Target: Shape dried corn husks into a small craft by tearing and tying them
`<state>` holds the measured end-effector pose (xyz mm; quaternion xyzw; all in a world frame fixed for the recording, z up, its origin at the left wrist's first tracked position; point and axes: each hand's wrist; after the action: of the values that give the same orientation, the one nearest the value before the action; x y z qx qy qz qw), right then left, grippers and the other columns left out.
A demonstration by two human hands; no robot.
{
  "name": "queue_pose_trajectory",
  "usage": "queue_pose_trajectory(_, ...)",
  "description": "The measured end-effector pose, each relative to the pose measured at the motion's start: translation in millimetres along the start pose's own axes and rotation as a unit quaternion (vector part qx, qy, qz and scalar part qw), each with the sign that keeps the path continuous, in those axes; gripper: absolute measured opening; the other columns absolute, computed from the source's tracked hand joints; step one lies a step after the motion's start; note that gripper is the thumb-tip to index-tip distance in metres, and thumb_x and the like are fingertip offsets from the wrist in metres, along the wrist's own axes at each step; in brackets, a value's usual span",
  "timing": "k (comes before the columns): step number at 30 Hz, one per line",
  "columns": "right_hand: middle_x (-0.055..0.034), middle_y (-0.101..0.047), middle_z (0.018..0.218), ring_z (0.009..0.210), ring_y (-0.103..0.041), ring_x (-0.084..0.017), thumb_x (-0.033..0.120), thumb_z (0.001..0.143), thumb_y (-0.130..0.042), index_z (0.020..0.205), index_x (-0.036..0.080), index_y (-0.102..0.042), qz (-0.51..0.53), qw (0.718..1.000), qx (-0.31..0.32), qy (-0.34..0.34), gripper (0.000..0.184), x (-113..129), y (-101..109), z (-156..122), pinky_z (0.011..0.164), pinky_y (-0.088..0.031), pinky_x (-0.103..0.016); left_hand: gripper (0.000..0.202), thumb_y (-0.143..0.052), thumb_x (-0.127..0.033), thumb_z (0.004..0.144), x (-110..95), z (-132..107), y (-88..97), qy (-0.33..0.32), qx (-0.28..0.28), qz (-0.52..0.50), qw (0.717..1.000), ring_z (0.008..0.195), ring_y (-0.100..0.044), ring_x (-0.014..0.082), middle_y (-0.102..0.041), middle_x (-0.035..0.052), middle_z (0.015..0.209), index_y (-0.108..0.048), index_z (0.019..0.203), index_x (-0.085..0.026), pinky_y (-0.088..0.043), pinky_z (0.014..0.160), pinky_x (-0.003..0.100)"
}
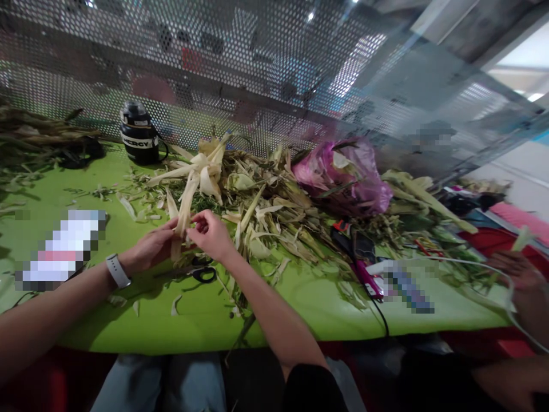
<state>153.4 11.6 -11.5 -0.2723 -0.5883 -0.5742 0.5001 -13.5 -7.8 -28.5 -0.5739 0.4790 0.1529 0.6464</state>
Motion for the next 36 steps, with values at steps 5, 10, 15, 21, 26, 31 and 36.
queue_pose_trajectory(5, -0.0007, -0.069, 0.088, 0.063, -0.058, -0.014, 0.035, 0.073, -0.066, 0.097, 0.021, -0.054, -0.227, 0.973, -0.027, 0.024, 0.030, 9, -2, -6, 0.062, -0.044, -0.028, 0.045, -0.051, -0.006, 0.084, -2, 2, -1.1, -0.043, -0.006, 0.000, 0.999, 0.107, -0.064, 0.0199, -0.069, 0.0086, 0.114, -0.057, 0.126, -0.020, -0.052, 0.095, 0.034)
queue_pose_trajectory(10, -0.0027, -0.073, 0.095, 0.070, -0.066, -0.018, 0.028, 0.082, -0.058, 0.108, 0.021, -0.054, -0.297, 0.953, -0.060, 0.028, 0.028, 10, -9, -8, 0.068, -0.048, -0.030, 0.051, -0.050, -0.006, 0.085, 2, 1, -2.2, -0.067, 0.025, -0.005, 0.997, 0.119, -0.059, 0.0215, -0.066, 0.0096, 0.126, -0.054, 0.134, -0.020, -0.044, 0.106, 0.037)
queue_pose_trajectory(15, -0.0025, -0.074, 0.090, 0.070, -0.068, -0.019, 0.030, 0.084, -0.057, 0.112, 0.021, -0.053, -0.281, 0.956, -0.075, 0.034, 0.029, 6, -10, -6, 0.067, -0.048, -0.030, 0.044, -0.054, -0.010, 0.086, 7, 5, 2.8, -0.068, 0.039, -0.005, 0.997, 0.120, -0.059, 0.0228, -0.065, 0.0099, 0.128, -0.058, 0.128, -0.020, -0.043, 0.107, 0.037)
queue_pose_trajectory(21, -0.0018, -0.068, 0.084, 0.068, -0.063, -0.015, 0.031, 0.089, -0.051, 0.109, 0.022, -0.055, -0.119, 0.978, -0.147, 0.091, 0.022, 8, 3, -8, 0.067, -0.050, -0.027, 0.045, -0.051, -0.002, 0.081, 1, 6, 4.0, -0.046, -0.067, -0.045, 0.996, 0.118, -0.060, 0.0207, -0.065, 0.0090, 0.126, -0.060, 0.121, -0.021, -0.050, 0.099, 0.035)
queue_pose_trajectory(26, -0.0023, -0.067, 0.088, 0.074, -0.064, -0.014, 0.035, 0.090, -0.053, 0.101, 0.022, -0.058, 0.036, 0.994, 0.028, 0.103, 0.018, 10, -6, -15, 0.068, -0.052, -0.026, 0.039, -0.054, -0.003, 0.080, 0, 6, 4.6, -0.059, -0.044, -0.057, 0.996, 0.095, -0.069, 0.0205, -0.070, 0.0109, 0.105, -0.062, 0.115, -0.016, -0.056, 0.086, 0.034)
queue_pose_trajectory(31, -0.0026, -0.067, 0.087, 0.078, -0.064, -0.015, 0.029, 0.087, -0.055, 0.099, 0.021, -0.057, -0.036, 0.994, 0.059, 0.081, 0.015, 3, -17, -13, 0.073, -0.051, -0.029, 0.034, -0.051, -0.005, 0.084, -9, 2, -3.1, -0.039, -0.077, -0.061, 0.994, 0.090, -0.069, 0.0205, -0.071, 0.0114, 0.104, -0.061, 0.115, -0.015, -0.058, 0.080, 0.034)
queue_pose_trajectory(36, -0.0023, -0.065, 0.082, 0.075, -0.064, -0.016, 0.026, 0.084, -0.056, 0.098, 0.020, -0.055, -0.046, 0.997, 0.037, 0.050, 0.016, 2, -19, -12, 0.069, -0.050, -0.029, 0.044, -0.049, -0.003, 0.078, -9, 1, -4.5, -0.035, -0.075, -0.056, 0.995, 0.083, -0.069, 0.0198, -0.072, 0.0081, 0.090, -0.061, 0.119, -0.015, -0.057, 0.079, 0.033)
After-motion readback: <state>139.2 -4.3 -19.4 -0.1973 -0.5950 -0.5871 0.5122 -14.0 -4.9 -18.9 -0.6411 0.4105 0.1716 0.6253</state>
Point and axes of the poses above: each hand's wrist, its own z-axis towards the middle knuckle, its own y-axis out of the back of the hand, x = y × z
